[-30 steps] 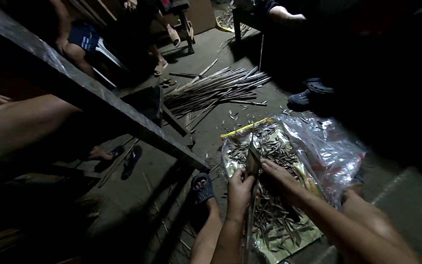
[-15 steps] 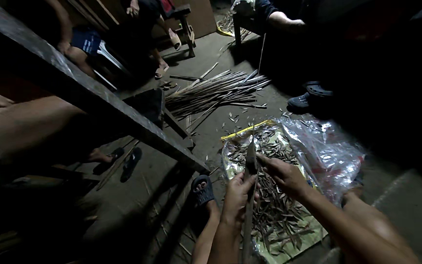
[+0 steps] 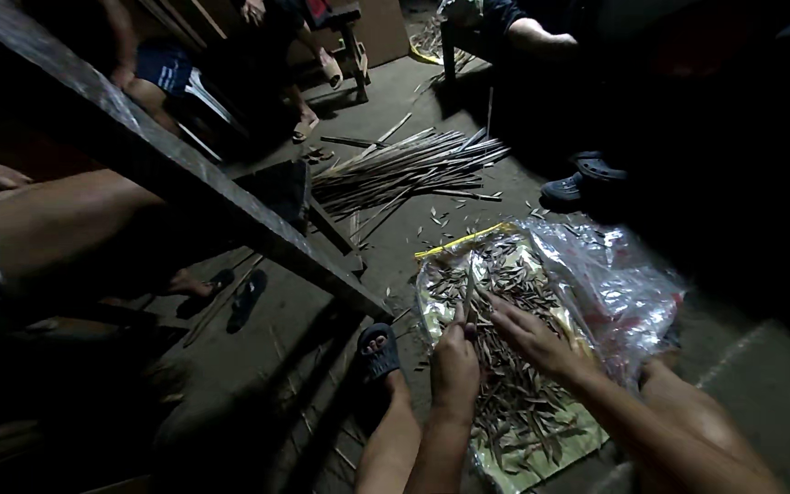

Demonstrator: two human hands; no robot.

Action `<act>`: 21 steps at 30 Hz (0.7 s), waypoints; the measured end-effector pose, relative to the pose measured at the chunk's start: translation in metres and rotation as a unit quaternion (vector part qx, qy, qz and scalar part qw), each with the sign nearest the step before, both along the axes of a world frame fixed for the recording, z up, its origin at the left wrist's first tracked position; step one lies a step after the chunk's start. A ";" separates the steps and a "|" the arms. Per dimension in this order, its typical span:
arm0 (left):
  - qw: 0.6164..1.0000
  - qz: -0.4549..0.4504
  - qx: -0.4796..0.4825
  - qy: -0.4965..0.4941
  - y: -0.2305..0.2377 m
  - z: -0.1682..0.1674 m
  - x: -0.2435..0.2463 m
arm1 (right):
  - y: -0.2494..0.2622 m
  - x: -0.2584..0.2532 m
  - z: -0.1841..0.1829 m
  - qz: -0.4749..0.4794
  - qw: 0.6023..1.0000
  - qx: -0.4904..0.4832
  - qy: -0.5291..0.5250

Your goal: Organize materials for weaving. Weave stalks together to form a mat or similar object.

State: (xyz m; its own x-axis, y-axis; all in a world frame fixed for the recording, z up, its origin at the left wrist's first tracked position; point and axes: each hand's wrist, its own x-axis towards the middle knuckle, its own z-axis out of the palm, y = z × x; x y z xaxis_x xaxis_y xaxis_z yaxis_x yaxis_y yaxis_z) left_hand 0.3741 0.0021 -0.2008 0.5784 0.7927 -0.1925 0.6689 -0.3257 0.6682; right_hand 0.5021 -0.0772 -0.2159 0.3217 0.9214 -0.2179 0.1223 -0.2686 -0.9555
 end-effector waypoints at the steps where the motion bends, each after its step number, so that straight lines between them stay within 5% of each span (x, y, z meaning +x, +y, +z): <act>1: 0.999 -0.006 0.035 0.018 -0.003 0.000 0.002 | 0.000 -0.006 -0.001 0.002 1.000 0.000 0.017; 10: 0.982 -0.020 0.150 0.113 -0.016 -0.001 0.011 | 0.004 -0.015 -0.009 -0.038 0.998 0.002 0.043; 16: 0.980 -0.019 0.172 0.103 -0.016 -0.004 0.010 | 0.005 -0.017 -0.014 -0.034 0.988 -0.035 -0.149; 21: 0.976 -0.020 0.195 0.096 -0.019 -0.007 0.009 | 0.008 -0.014 -0.012 -0.046 0.977 -0.071 -0.195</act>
State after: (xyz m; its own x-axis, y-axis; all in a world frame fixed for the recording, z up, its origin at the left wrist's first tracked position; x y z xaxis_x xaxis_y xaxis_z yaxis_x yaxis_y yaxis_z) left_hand 0.3835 -0.0173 -0.2073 0.5938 0.8045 0.0127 0.7505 -0.5594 0.3520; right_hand 0.4877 -0.0694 -0.2280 0.4860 0.8540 -0.1857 0.4395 -0.4225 -0.7927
